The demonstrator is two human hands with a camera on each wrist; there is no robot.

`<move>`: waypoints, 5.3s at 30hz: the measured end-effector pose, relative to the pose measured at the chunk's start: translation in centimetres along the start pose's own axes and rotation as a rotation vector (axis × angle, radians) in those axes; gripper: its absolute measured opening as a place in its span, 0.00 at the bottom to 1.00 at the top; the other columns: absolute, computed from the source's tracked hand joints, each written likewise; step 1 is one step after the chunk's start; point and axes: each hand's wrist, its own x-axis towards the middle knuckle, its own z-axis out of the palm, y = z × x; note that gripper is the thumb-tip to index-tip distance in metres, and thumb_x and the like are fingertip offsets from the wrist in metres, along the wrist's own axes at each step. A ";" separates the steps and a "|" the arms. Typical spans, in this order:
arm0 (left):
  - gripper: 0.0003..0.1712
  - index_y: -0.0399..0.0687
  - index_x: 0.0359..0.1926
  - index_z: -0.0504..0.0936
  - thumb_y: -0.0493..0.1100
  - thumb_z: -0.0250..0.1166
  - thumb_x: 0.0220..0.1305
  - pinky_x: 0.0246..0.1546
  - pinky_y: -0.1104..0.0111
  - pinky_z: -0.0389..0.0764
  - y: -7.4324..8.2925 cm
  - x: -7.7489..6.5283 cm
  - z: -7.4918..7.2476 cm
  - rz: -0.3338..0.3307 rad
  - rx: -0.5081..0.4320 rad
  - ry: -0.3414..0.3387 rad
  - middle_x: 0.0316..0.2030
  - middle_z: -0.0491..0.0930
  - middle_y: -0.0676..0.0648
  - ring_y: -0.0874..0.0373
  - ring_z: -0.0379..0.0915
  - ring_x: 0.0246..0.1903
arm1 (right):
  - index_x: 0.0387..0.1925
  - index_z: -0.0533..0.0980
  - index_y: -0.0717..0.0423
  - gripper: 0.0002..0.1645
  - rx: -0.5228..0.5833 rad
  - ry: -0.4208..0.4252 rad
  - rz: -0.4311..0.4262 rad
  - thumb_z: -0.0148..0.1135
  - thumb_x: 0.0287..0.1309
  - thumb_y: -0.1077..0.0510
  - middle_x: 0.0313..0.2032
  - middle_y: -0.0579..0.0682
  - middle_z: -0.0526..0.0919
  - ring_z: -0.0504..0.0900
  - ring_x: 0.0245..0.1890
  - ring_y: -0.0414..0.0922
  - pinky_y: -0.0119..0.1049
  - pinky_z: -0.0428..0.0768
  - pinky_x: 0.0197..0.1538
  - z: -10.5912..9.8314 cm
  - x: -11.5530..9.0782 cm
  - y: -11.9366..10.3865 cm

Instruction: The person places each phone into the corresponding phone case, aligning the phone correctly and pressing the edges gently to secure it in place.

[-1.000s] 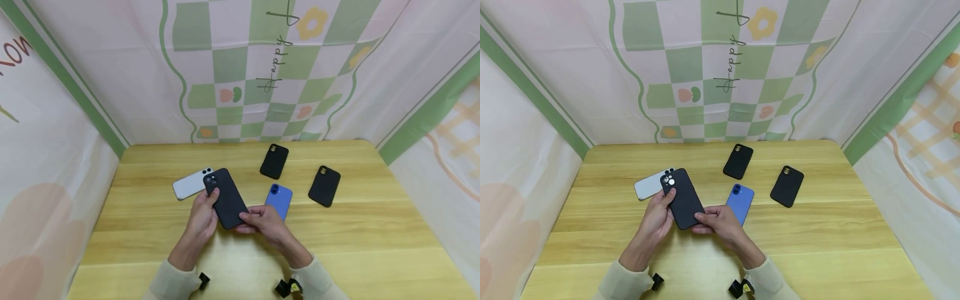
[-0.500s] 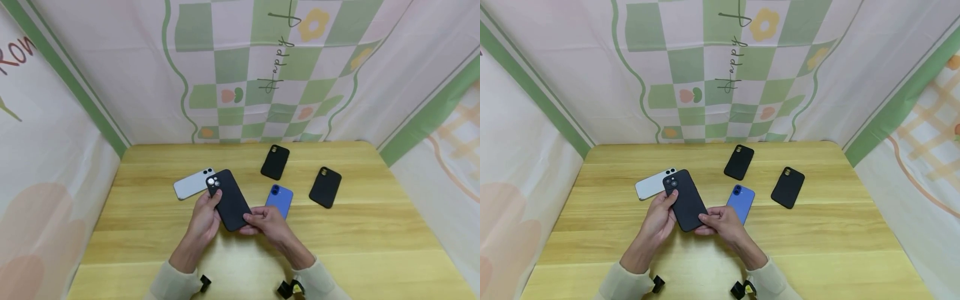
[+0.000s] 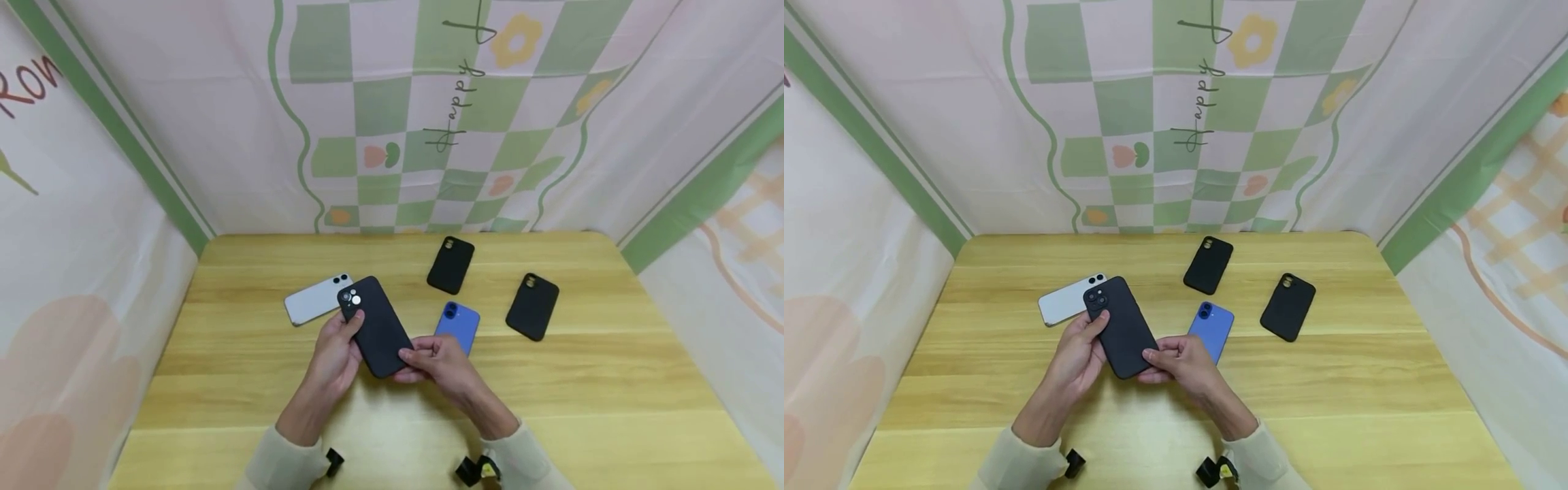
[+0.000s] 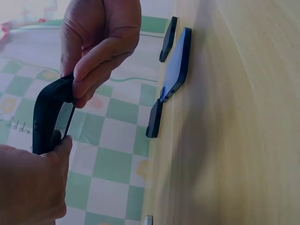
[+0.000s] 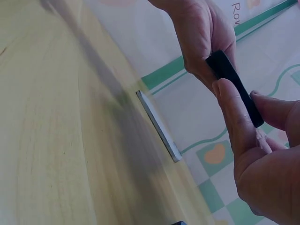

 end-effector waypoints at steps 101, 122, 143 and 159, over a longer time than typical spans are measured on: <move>0.31 0.31 0.80 0.55 0.44 0.45 0.87 0.68 0.55 0.76 -1.0 -0.7 0.6 0.078 -0.168 0.104 0.74 0.65 0.26 0.39 0.66 0.73 | 0.46 0.80 0.68 0.06 0.131 0.058 -0.012 0.58 0.75 0.70 0.39 0.59 0.92 0.93 0.43 0.48 0.40 0.88 0.52 -1.0 0.3 -1.3; 0.28 0.30 0.76 0.62 0.33 0.54 0.82 0.64 0.61 0.81 -1.2 -0.4 0.9 0.075 -0.097 0.192 0.70 0.71 0.29 0.45 0.74 0.68 | 0.49 0.81 0.66 0.08 0.197 0.171 -0.074 0.58 0.74 0.72 0.37 0.58 0.92 0.93 0.40 0.48 0.41 0.89 0.51 0.8 0.1 -0.2; 0.28 0.25 0.75 0.61 0.34 0.53 0.83 0.64 0.60 0.80 -0.5 -0.5 -0.3 -0.012 0.170 0.112 0.70 0.71 0.26 0.39 0.72 0.69 | 0.39 0.80 0.65 0.05 -0.051 0.218 -0.065 0.69 0.68 0.65 0.32 0.49 0.91 0.90 0.34 0.42 0.39 0.91 0.46 0.1 0.5 -1.0; 0.22 0.23 0.69 0.69 0.33 0.55 0.82 0.58 0.57 0.85 2.3 -0.4 -3.1 -0.224 0.544 -0.220 0.59 0.82 0.30 0.48 0.85 0.56 | 0.54 0.82 0.71 0.19 -0.309 0.023 -0.026 0.71 0.67 0.62 0.39 0.50 0.92 0.89 0.38 0.40 0.33 0.89 0.40 -0.8 1.6 -2.7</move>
